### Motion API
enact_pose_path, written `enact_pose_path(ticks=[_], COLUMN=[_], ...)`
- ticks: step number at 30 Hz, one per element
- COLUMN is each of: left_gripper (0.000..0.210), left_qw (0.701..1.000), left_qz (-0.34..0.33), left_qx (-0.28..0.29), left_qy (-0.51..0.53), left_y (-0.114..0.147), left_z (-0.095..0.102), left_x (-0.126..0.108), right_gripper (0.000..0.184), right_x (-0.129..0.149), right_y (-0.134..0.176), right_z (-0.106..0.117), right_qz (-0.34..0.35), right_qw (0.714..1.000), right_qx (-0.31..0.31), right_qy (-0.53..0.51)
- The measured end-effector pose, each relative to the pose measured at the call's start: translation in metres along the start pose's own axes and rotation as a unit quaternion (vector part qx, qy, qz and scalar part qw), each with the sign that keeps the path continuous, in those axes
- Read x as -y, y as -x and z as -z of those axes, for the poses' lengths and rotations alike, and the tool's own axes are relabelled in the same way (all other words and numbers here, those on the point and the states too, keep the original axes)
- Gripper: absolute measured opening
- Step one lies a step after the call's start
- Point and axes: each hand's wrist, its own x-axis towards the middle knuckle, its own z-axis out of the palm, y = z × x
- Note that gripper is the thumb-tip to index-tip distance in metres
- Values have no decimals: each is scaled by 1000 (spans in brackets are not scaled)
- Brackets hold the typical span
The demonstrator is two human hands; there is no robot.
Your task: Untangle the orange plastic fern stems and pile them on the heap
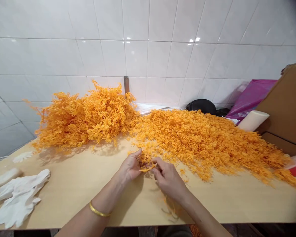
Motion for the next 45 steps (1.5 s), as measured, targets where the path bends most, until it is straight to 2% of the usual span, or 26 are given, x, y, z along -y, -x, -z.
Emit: enact_pose_path(ticks=[2,5,8,9,11,14,17,22,25,28,33,36,39,45], left_gripper=[14,10,13,15,19,24,25,23,17,8,15,17,20,36], left_qw=[1000,997,993,992,990,987,985,985,989,991,991,992,991,985], left_qz=[-6,-70,-114,-119,-128,-131,-129,-129,-124,-131,-125,-100,-108,-112], left_qx=[-21,-25,8,21,43,86,111,105,72,28,15,15,14,66], left_qy=[1,12,28,30,31,27,21,34,25,-6,-50,-70,-72,-110], left_y=[-1,1,7,9,13,14,8,-2,2,9,4,-8,-22,-47], left_z=[3,11,18,20,21,18,11,1,1,5,4,-4,-12,-14], left_x=[-4,-16,-31,-36,-45,-53,-54,-51,-49,-46,-35,-30,-26,-20], right_gripper=[12,19,27,32,48,58,63,64,61,57,52,50,49,48], right_x=[4,-3,-35,-50,-82,-114,-116,-86,-77,-80,-97,-107,-117,-129], right_y=[7,16,26,31,42,57,59,26,2,-18,-48,-66,-80,-99], right_z=[3,17,42,51,67,76,67,39,31,29,32,37,43,50], right_qz=[59,114,95,76,24,-47,-59,-18,-17,-29,-56,-84,-105,-135], right_qw=[997,988,965,946,914,910,924,934,937,944,944,934,924,913], right_qx=[20,12,-94,-142,-186,-142,-82,-13,24,41,28,10,0,-21], right_qy=[47,99,225,282,360,387,368,357,349,327,325,348,367,384])
